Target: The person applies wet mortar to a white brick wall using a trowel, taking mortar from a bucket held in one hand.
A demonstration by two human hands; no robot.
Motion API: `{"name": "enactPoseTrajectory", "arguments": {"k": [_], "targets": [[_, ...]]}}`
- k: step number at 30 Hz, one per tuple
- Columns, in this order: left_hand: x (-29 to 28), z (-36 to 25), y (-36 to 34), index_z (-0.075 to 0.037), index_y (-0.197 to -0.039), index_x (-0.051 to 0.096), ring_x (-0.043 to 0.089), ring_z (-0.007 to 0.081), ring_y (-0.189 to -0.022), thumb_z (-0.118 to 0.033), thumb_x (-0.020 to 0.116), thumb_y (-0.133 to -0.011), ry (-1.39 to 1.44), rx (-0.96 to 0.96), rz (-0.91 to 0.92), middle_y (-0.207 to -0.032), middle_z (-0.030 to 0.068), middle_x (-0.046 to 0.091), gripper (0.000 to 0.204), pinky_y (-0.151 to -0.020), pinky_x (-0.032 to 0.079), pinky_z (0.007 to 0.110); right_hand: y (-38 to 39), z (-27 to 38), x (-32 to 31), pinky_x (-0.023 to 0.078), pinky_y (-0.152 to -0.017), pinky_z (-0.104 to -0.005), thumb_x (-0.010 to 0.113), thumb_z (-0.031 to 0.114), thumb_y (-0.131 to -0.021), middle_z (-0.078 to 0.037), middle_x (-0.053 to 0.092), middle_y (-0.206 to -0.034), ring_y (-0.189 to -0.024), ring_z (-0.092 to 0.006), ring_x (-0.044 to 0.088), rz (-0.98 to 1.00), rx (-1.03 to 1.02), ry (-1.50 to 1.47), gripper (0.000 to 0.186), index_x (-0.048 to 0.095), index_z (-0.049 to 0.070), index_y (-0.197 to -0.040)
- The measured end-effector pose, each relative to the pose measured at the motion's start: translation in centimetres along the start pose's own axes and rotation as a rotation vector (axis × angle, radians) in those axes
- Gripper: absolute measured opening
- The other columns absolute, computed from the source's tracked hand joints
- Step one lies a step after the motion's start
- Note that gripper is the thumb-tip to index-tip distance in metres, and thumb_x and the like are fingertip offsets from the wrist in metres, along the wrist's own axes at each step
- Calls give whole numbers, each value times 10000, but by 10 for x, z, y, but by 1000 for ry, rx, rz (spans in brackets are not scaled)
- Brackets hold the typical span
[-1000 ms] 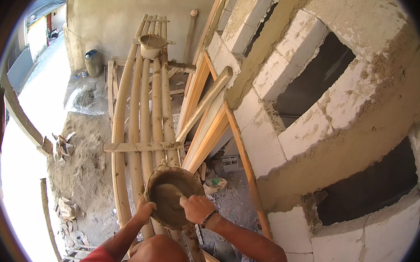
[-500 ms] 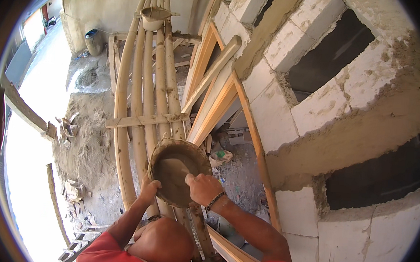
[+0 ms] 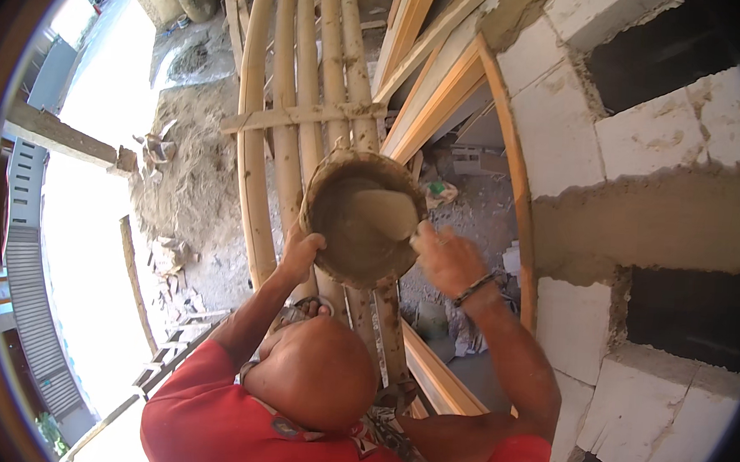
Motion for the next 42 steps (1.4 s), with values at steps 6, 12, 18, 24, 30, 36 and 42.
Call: {"name": "enactPoseTrajectory", "arguments": {"k": [6, 12, 18, 24, 30, 36, 42], "targets": [[23, -23, 16, 59, -1298, 566, 645, 200, -929, 22, 563, -739, -167, 31, -7, -1063, 113, 691, 559, -836, 530, 318, -3, -21, -17, 552, -726, -511, 624, 204, -908, -187, 662, -874, -817, -420, 669, -21, 14, 348, 203, 642, 59, -1049], [36, -31, 25, 56, -1335, 543, 654, 226, -973, 21, 577, -741, -193, 78, 9, -1088, 141, 696, 596, -876, 528, 328, -2, -26, 72, 571, -782, -509, 637, 251, -906, -198, 697, -908, -896, -417, 701, 242, 32, 83, 265, 655, 48, -1075], [24, -25, 26, 61, -1305, 556, 654, 216, -924, 15, 583, -750, -222, 85, -20, -1042, 133, 698, 557, -839, 534, 334, 28, -7, 86, 555, -745, -499, 704, 326, -916, -199, 708, -881, -858, -415, 696, -12, 52, -327, 351, 642, 47, -1120], [21, -15, 18, 59, -1254, 577, 612, 187, -776, 22, 584, -733, -86, 111, -51, -915, 79, 666, 522, -691, 518, 314, 46, -19, 102, 556, -704, -474, 722, 324, -929, -198, 711, -898, -829, -403, 699, -166, 71, -396, 382, 627, 34, -1159], [10, -3, 4, 39, -1192, 607, 620, 176, -861, 16, 561, -723, -65, 13, 32, -980, 62, 657, 472, -779, 512, 302, 58, -16, 56, 549, -723, -462, 757, 278, -904, -211, 705, -891, -835, -409, 695, -179, 110, -435, 399, 636, 9, -1173], [8, 3, 0, 36, -1188, 610, 628, 193, -908, -2, 559, -728, -52, -27, 63, -1020, 68, 657, 464, -829, 518, 314, 85, -11, -39, 537, -773, -441, 804, 243, -844, -207, 684, -942, -880, -378, 697, -205, 187, -492, 400, 617, 9, -1110], [1, 3, 0, 51, -1153, 621, 594, 165, -818, 29, 560, -713, -27, 16, 42, -956, 55, 649, 444, -724, 503, 294, 91, 16, -138, 511, -730, -404, 807, 200, -840, -173, 649, -874, -783, -354, 648, -72, 28, -529, 401, 567, 15, -1102]]}}
Point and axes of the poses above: each hand's wrist, its own y-axis away from the middle knuckle, its own x-axis out of the palm, z = x × y, the point moved 6 cm from there along -y, towards the middle knuckle
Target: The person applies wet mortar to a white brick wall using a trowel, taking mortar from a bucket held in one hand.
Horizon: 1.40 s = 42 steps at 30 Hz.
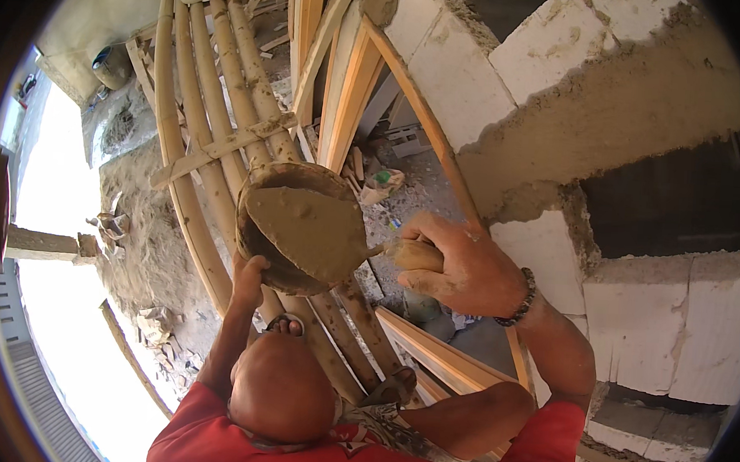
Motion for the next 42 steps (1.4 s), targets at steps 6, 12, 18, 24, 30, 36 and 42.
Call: {"name": "enactPoseTrajectory", "arguments": {"k": [6, 12, 18, 24, 30, 36, 42], "targets": [[3, -3, 0, 43, -1215, 592, 602, 169, -859, 6, 541, -724, 26, 1, 25, -995, 55, 637, 495, -767, 512, 300, 9, -38, -29, 532, -692, -339, 757, 234, -915, -100, 691, -867, -754, -155, 649, 20, 338, -417, 404, 654, -37, -1195], [8, 2, 0, 40, -1248, 572, 583, 156, -896, -9, 535, -740, -37, -37, 20, -1016, 56, 622, 512, -784, 500, 292, 64, -61, -145, 488, -577, -288, 679, 409, -980, -86, 636, -836, -662, -125, 566, -778, 349, 370, 519, 620, -28, -1253], [10, -14, 7, 49, -1242, 582, 607, 174, -883, -2, 559, -719, -43, 11, 16, -1015, 78, 647, 526, -769, 515, 307, 32, -51, -61, 517, -792, -333, 693, 335, -956, -178, 674, -997, -859, -214, 641, -360, 257, 251, 461, 613, -6, -1254], [24, -16, 13, 72, -1271, 576, 646, 217, -916, -12, 574, -724, -129, 58, -56, -1026, 126, 692, 554, -825, 531, 341, -22, -88, 86, 550, -813, -459, 641, 173, -896, -225, 662, -969, -921, -362, 691, -36, 114, 767, 329, 625, 60, -1204], [27, -31, 20, 68, -1305, 555, 666, 255, -952, -15, 582, -721, -188, 70, -57, -1046, 158, 702, 590, -867, 530, 358, -73, -132, 202, 554, -761, -507, 670, 186, -881, -203, 681, -942, -868, -417, 683, 180, 102, 646, 358, 626, 97, -1225], [29, -32, 15, 37, -1311, 557, 642, 215, -946, -12, 559, -725, -221, -75, -24, -1062, 131, 675, 588, -831, 534, 337, -58, -134, 209, 563, -806, -486, 725, 179, -854, -195, 713, -1066, -934, -411, 692, 63, 36, 220, 406, 621, 99, -1238], [5, -5, 0, 29, -1269, 577, 627, 199, -921, 15, 551, -720, 15, -42, -2, -1054, 85, 656, 550, -808, 527, 304, -48, -121, 182, 559, -811, -484, 740, 134, -839, -198, 704, -1036, -934, -406, 686, -40, -26, 159, 441, 604, 63, -1253]]}}
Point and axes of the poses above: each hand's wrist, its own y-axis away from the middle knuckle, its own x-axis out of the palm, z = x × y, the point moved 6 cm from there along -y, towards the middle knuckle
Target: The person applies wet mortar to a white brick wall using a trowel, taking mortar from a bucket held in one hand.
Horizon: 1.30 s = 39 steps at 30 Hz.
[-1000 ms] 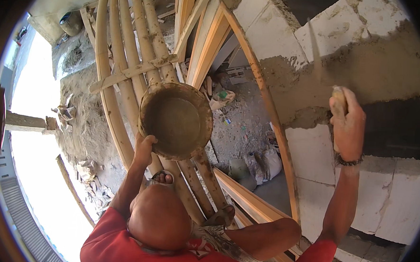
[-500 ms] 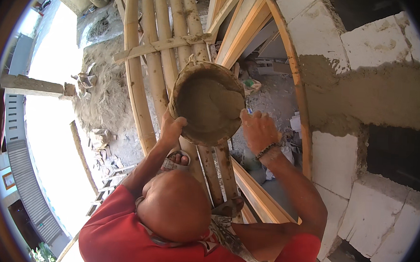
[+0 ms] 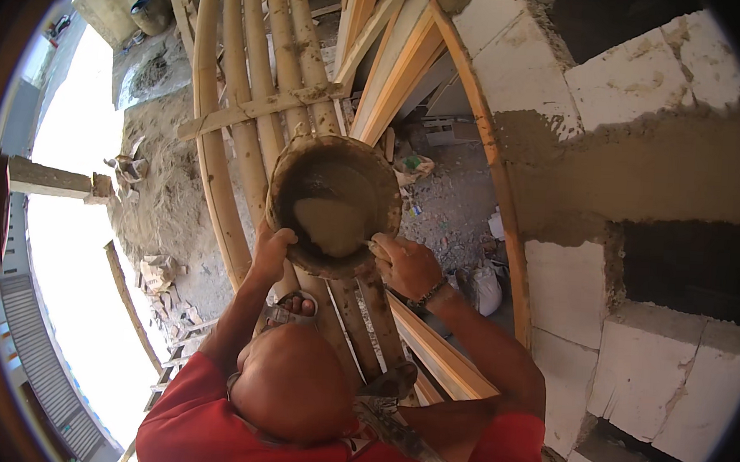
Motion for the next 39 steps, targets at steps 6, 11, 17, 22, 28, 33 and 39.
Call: {"name": "enactPoseTrajectory", "arguments": {"k": [6, 11, 17, 22, 28, 33, 39], "targets": [[-5, 5, -5, 20, -1261, 576, 614, 175, -902, -5, 547, -733, -25, -26, 39, -1026, 61, 640, 530, -801, 514, 292, -11, 56, -103, 551, -783, -480, 740, 114, -834, -191, 687, -986, -912, -408, 679, -58, -26, 8, 421, 583, 41, -1217], [-8, 4, -6, 20, -1266, 571, 603, 159, -923, -13, 542, -733, 1, -25, 60, -1051, 57, 633, 534, -798, 509, 288, -17, 104, -183, 535, -734, -434, 768, 148, -844, -194, 675, -932, -844, -383, 683, -17, -84, -25, 418, 589, 22, -1199], [-3, -12, 0, 28, -1309, 552, 593, 158, -917, -13, 546, -732, -1, 19, 36, -1070, 55, 629, 578, -791, 507, 292, -16, 69, -213, 542, -703, -347, 780, 199, -878, -156, 698, -875, -762, -224, 679, 138, 330, -550, 427, 638, -79, -1168], [2, -10, -8, 35, -1307, 553, 588, 166, -951, -8, 549, -725, -96, -1, 40, -1084, 69, 629, 583, -822, 495, 294, 10, -20, -326, 503, -607, -287, 672, 201, -966, -49, 671, -855, -705, -110, 602, -602, 433, 251, 312, 654, -5, -1199], [1, -9, -4, 45, -1223, 582, 612, 182, -875, -2, 546, -717, -48, 12, 22, -1011, 77, 649, 509, -771, 510, 304, 17, 38, -307, 522, -814, -316, 731, 377, -933, -111, 692, -1029, -892, -162, 628, -463, 272, 165, 555, 618, -42, -1278], [10, -3, -3, 74, -1177, 610, 646, 199, -819, -13, 557, -711, -85, 56, -15, -957, 101, 688, 477, -728, 532, 316, 2, 22, -147, 535, -748, -418, 737, 168, -849, -149, 643, -982, -852, -274, 655, -89, -25, 270, 426, 631, 35, -1240], [11, -9, 6, 86, -1242, 589, 661, 220, -858, -20, 583, -719, -138, 71, -35, -990, 128, 696, 534, -770, 543, 335, -33, 3, -30, 557, -724, -484, 605, 141, -896, -182, 635, -921, -779, -383, 660, -79, -67, 644, 226, 630, 79, -1112]]}}
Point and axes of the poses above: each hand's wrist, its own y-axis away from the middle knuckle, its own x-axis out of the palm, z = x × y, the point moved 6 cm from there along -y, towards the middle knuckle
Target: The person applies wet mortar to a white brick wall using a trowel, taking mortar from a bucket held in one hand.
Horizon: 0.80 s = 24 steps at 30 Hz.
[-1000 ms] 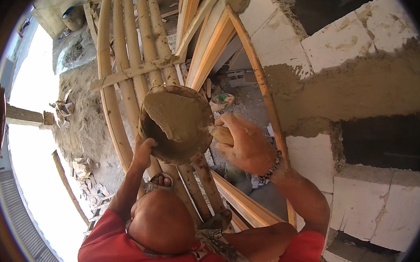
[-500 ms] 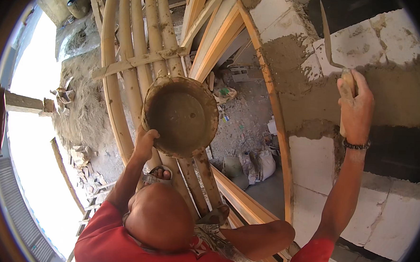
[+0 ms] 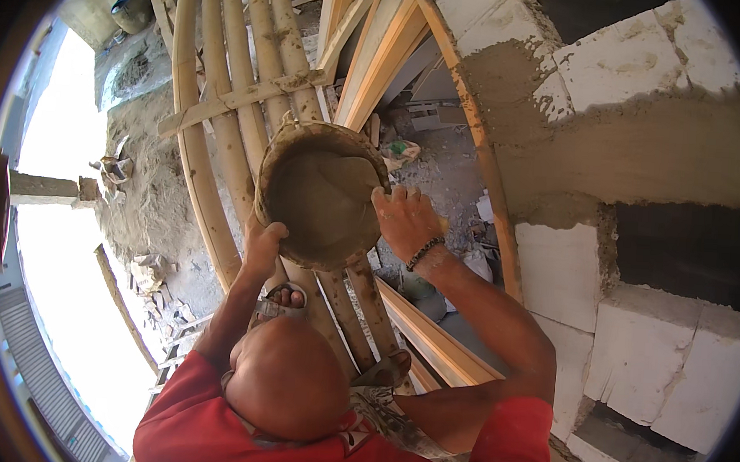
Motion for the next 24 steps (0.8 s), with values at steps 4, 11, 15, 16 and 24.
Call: {"name": "enactPoseTrajectory", "arguments": {"k": [4, 11, 15, 16, 24], "targets": [[3, -11, 2, 88, -1267, 565, 658, 225, -858, -23, 586, -729, -99, 25, 11, -1007, 137, 693, 549, -765, 543, 348, 1, 24, 57, 559, -738, -507, 604, 155, -903, -201, 670, -873, -810, -416, 679, 280, 1, -230, 280, 626, 82, -1172], [-6, -8, 0, 68, -1290, 558, 633, 191, -870, -1, 575, -731, 19, -39, -5, -978, 105, 674, 563, -764, 527, 311, 17, 15, 63, 567, -828, -486, 727, 196, -843, -207, 715, -1036, -939, -418, 693, 229, 96, -597, 454, 608, 80, -1265], [-21, 15, -5, 51, -1336, 540, 629, 198, -899, 1, 570, -717, 116, -51, -11, -1059, 102, 675, 622, -788, 526, 309, 13, 12, 28, 563, -847, -481, 742, 159, -839, -212, 712, -1039, -964, -414, 689, 149, 68, -719, 443, 605, 72, -1252], [-19, 15, -6, 53, -1341, 535, 629, 201, -921, 2, 567, -715, 127, -55, 8, -1076, 104, 673, 629, -807, 525, 311, 9, 9, 14, 561, -848, -480, 747, 149, -835, -213, 710, -1039, -970, -413, 688, 140, 70, -731, 440, 604, 66, -1243], [-11, -5, -6, 75, -1350, 518, 626, 212, -1031, -4, 545, -693, 170, 44, 40, -1153, 122, 659, 662, -890, 517, 310, -37, -5, -165, 543, -792, -405, 783, 90, -804, -197, 683, -954, -879, -363, 684, 45, -19, -683, 383, 608, 19, -1137]]}}
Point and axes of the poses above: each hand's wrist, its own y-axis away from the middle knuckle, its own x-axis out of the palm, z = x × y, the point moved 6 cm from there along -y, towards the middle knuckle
